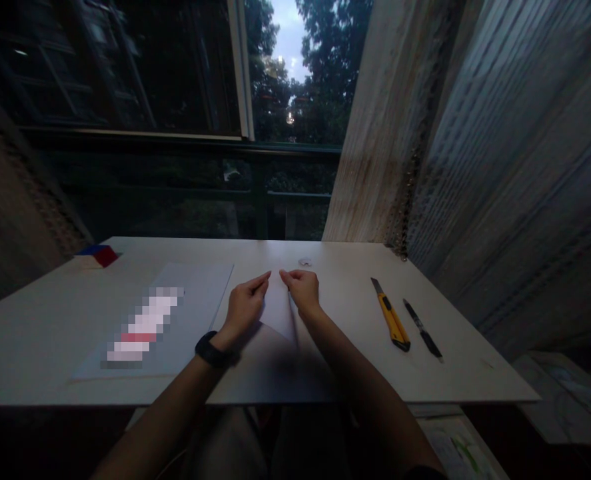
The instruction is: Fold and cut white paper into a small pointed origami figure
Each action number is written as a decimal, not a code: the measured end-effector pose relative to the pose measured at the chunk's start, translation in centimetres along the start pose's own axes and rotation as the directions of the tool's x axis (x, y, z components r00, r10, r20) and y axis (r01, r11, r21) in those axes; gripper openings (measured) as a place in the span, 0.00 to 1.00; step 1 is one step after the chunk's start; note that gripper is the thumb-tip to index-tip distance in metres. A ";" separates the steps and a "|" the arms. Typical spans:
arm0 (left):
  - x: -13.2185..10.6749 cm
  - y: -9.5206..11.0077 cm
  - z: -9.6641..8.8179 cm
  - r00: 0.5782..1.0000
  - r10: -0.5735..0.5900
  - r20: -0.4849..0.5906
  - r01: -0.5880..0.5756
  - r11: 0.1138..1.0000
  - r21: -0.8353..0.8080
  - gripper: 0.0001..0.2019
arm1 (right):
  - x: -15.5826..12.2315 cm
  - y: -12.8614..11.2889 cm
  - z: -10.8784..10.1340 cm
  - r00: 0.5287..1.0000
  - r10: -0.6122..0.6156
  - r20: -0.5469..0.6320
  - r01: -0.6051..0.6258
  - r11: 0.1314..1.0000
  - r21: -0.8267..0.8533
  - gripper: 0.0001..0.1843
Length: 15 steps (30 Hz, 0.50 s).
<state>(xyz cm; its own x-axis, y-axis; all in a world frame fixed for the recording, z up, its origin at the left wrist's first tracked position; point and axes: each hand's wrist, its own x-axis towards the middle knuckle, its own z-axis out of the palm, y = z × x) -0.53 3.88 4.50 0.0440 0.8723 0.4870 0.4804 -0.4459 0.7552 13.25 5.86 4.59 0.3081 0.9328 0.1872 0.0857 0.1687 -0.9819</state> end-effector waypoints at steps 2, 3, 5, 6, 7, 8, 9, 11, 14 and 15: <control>0.0 0.0 0.0 1.000 -0.011 0.008 0.011 1.000 0.000 0.15 | 0.1 -0.2 0.1 0.999 0.034 0.033 -0.036 0.998 0.049 0.16; 0.0 0.0 0.0 1.000 -0.017 0.013 0.017 1.000 0.003 0.15 | 0.3 -0.3 0.1 0.997 0.050 0.058 -0.054 0.996 0.073 0.16; 0.0 -0.1 -0.1 0.999 -0.026 0.028 0.026 1.000 0.010 0.15 | 0.6 -0.3 0.2 0.995 0.059 0.085 -0.067 0.994 0.091 0.15; -0.1 0.0 -0.1 0.999 -0.030 0.037 0.029 1.000 0.011 0.15 | 0.9 -0.3 0.2 0.995 0.055 0.079 -0.062 0.995 0.080 0.15; -0.1 0.0 -0.1 0.998 -0.032 0.045 0.032 0.999 0.012 0.15 | 1.1 -0.2 0.3 0.997 0.047 0.061 -0.051 0.997 0.057 0.15; -0.1 0.0 0.0 0.998 -0.035 0.052 0.034 0.999 0.012 0.15 | 1.3 -0.1 0.4 0.999 0.038 0.039 -0.039 0.999 0.032 0.14; -0.1 0.0 0.0 0.998 -0.038 0.058 0.037 0.999 0.012 0.15 | 1.4 0.0 0.4 0.999 0.029 0.018 -0.029 1.000 0.011 0.14; -0.1 0.0 0.0 0.996 -0.051 0.070 0.050 0.999 0.014 0.15 | 1.6 0.1 0.5 1.000 0.029 0.000 -0.029 1.000 -0.011 0.15; 0.0 -0.1 0.0 0.994 -0.070 0.087 0.068 0.997 0.026 0.15 | 1.7 0.1 0.5 0.998 0.066 0.012 -0.066 0.998 0.006 0.15; 0.0 -0.1 0.0 0.993 -0.073 0.093 0.070 0.997 0.034 0.15 | 1.7 0.1 0.5 0.997 0.078 0.017 -0.078 0.997 0.009 0.15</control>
<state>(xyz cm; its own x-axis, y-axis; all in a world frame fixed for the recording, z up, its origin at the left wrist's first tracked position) -0.56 3.88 4.43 0.0906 0.9174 0.3876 0.5120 -0.3767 0.7720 13.32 7.61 4.82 0.2978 0.9484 0.1092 0.0523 0.0980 -0.9938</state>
